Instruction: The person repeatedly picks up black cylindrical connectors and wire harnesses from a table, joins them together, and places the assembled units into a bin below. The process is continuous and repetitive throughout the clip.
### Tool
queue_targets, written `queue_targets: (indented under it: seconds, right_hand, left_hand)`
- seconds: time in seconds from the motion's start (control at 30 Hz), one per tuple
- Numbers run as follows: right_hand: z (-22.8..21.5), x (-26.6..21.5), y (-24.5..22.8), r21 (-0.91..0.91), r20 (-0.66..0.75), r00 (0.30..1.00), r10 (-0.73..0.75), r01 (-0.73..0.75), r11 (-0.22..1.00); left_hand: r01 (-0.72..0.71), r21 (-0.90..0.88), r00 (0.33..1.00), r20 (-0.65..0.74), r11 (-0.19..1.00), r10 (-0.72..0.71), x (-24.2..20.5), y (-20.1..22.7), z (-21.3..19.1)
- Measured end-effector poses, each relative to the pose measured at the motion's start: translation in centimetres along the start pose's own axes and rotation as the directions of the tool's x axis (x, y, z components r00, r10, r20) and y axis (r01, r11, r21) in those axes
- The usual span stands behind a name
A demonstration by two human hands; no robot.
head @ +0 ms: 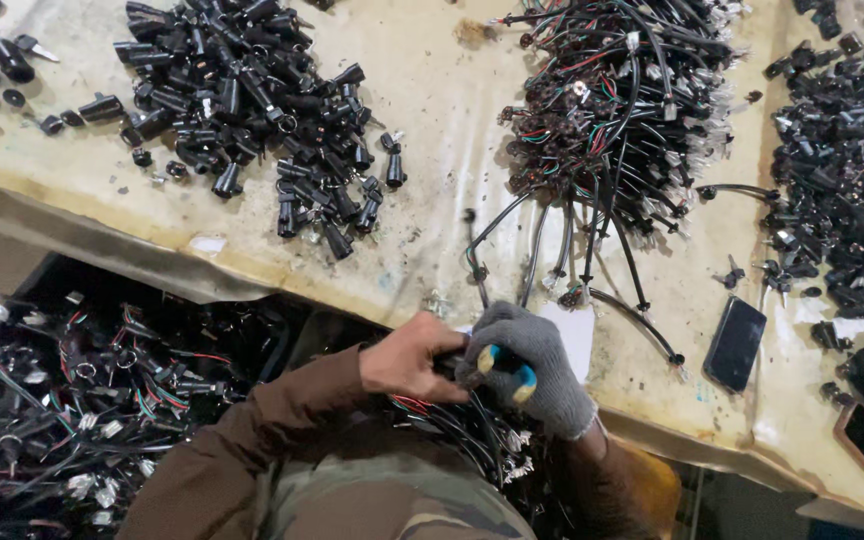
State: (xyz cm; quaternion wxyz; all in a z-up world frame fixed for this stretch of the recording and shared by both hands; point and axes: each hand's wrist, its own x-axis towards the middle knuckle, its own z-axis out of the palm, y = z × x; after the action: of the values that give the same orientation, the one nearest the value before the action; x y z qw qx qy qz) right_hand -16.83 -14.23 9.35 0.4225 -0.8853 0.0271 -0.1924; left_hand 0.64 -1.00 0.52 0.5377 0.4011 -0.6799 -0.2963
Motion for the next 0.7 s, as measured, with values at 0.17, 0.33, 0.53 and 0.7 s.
queue_targets:
  seconds: [0.17, 0.33, 0.53, 0.7]
  right_hand:
    - [1.3, 1.4, -0.9, 0.277, 0.078, 0.995, 0.067, -0.086, 0.957]
    - [5.7, -0.5, -1.7, 0.167, -0.384, 0.875, 0.296, -0.249, 0.954]
    - [4.6, -4.3, -2.9, 0.951, -0.308, 0.905, 0.294, 0.280, 0.133]
    - [5.6, -5.4, -3.2, 0.986, -0.162, 0.927, 0.338, 0.162, 0.029]
  left_hand:
    - [0.065, 0.209, 0.996, 0.047, 0.976, -0.076, 0.0, 0.4, -0.6]
    - [0.212, 0.411, 0.977, -0.114, 0.887, -0.180, -0.1, 2.0, -0.7]
    - [0.112, 0.370, 0.994, -0.055, 0.922, -0.099, -1.1, 4.1, 4.0]
    - [0.225, 0.163, 0.974, -0.035, 0.961, -0.222, -2.6, 5.7, 4.9]
